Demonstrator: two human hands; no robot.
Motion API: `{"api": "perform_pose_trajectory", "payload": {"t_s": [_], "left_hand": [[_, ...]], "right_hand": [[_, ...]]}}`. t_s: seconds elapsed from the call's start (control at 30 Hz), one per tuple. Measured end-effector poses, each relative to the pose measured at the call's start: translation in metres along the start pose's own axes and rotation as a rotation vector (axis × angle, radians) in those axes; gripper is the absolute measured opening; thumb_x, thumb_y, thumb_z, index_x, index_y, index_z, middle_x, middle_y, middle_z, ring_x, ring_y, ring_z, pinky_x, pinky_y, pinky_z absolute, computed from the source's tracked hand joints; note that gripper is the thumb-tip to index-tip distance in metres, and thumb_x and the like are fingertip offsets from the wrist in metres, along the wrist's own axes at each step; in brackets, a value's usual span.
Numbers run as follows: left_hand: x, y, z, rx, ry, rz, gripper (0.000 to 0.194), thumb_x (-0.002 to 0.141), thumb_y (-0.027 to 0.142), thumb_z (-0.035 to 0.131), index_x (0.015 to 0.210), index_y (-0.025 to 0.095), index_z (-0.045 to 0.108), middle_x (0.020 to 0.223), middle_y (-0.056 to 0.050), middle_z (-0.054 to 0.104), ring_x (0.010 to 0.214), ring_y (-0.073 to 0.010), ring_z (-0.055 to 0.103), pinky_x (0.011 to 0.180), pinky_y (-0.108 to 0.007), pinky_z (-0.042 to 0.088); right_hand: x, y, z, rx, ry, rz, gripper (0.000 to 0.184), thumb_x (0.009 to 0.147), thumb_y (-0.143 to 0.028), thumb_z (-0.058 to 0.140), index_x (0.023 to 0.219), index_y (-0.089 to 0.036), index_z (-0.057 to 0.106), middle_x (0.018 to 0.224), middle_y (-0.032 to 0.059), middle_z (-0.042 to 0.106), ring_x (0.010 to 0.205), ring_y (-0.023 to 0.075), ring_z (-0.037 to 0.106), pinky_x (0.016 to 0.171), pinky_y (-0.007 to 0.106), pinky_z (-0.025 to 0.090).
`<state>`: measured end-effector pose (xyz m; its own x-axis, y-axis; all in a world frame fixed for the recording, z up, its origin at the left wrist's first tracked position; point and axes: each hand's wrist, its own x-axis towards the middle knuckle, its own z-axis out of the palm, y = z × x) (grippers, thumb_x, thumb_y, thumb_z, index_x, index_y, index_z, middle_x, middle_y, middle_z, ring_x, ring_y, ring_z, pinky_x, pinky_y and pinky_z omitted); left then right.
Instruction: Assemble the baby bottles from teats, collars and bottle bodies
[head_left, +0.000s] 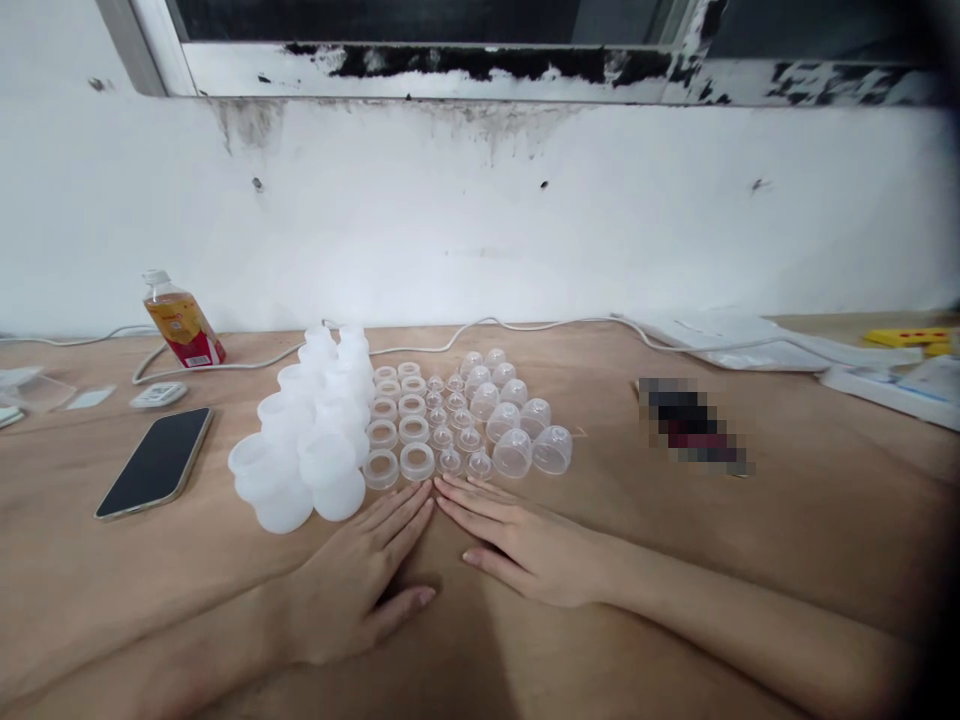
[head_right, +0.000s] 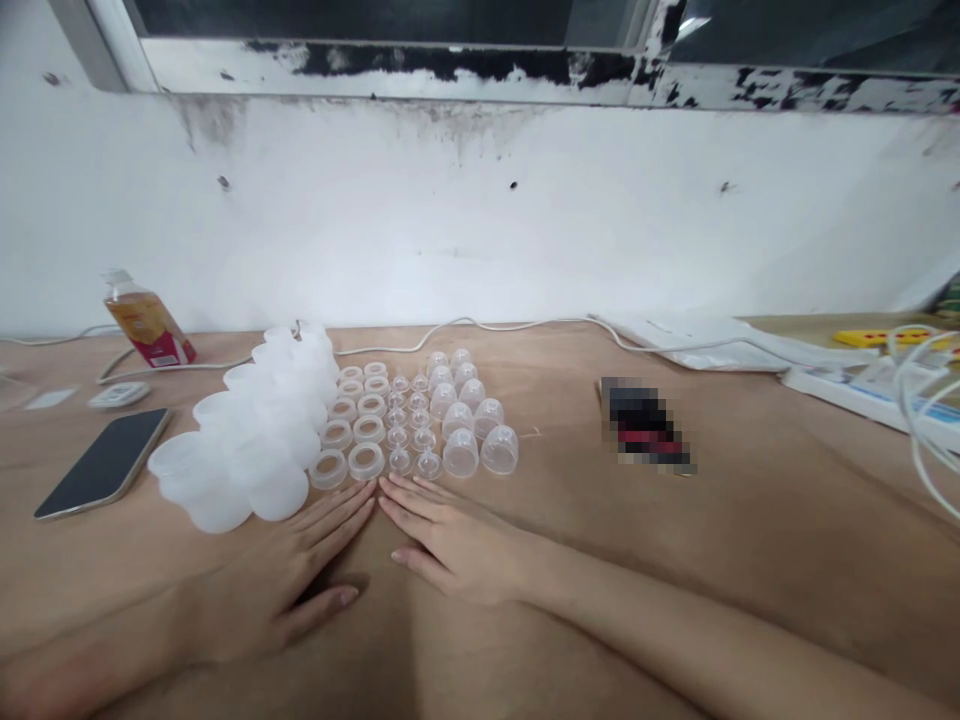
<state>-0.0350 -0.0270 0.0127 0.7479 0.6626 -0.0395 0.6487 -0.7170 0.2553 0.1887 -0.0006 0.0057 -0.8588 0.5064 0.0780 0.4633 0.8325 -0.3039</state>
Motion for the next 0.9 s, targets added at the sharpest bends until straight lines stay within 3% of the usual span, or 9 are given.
{"api": "perform_pose_trajectory", "payload": {"t_s": [0.67, 0.8, 0.9], "left_hand": [[0.0007, -0.0008, -0.002, -0.028, -0.001, -0.006, 0.062, 0.084, 0.041, 0.03, 0.133, 0.013, 0.006, 0.14, -0.009, 0.009, 0.128, -0.0204, 0.008, 0.103, -0.04, 0.02], [0.0016, -0.0015, -0.001, 0.026, 0.03, 0.01, 0.061, 0.083, 0.04, 0.032, 0.133, 0.011, 0.011, 0.139, -0.012, 0.017, 0.127, -0.0226, 0.016, 0.101, -0.04, 0.025], [0.0091, -0.0006, 0.0026, 0.089, 0.125, 0.02, 0.051, 0.083, 0.036, 0.034, 0.127, 0.011, 0.027, 0.131, -0.012, 0.034, 0.12, -0.0234, 0.031, 0.096, -0.039, 0.033]], "right_hand": [[0.0007, 0.0015, 0.0027, -0.041, 0.032, 0.022, 0.048, 0.086, -0.029, 0.031, 0.13, -0.009, 0.027, 0.137, 0.0098, 0.021, 0.127, 0.0145, 0.014, 0.105, 0.032, 0.02], [0.0019, 0.0012, 0.0033, -0.082, 0.07, -0.006, 0.048, 0.085, -0.028, 0.034, 0.128, -0.007, 0.031, 0.135, 0.012, 0.027, 0.125, 0.0167, 0.02, 0.103, 0.033, 0.024], [0.0042, 0.0, 0.0043, -0.141, 0.134, -0.025, 0.045, 0.083, -0.026, 0.037, 0.123, -0.005, 0.04, 0.129, 0.0141, 0.038, 0.121, 0.0193, 0.03, 0.1, 0.034, 0.029]]}}
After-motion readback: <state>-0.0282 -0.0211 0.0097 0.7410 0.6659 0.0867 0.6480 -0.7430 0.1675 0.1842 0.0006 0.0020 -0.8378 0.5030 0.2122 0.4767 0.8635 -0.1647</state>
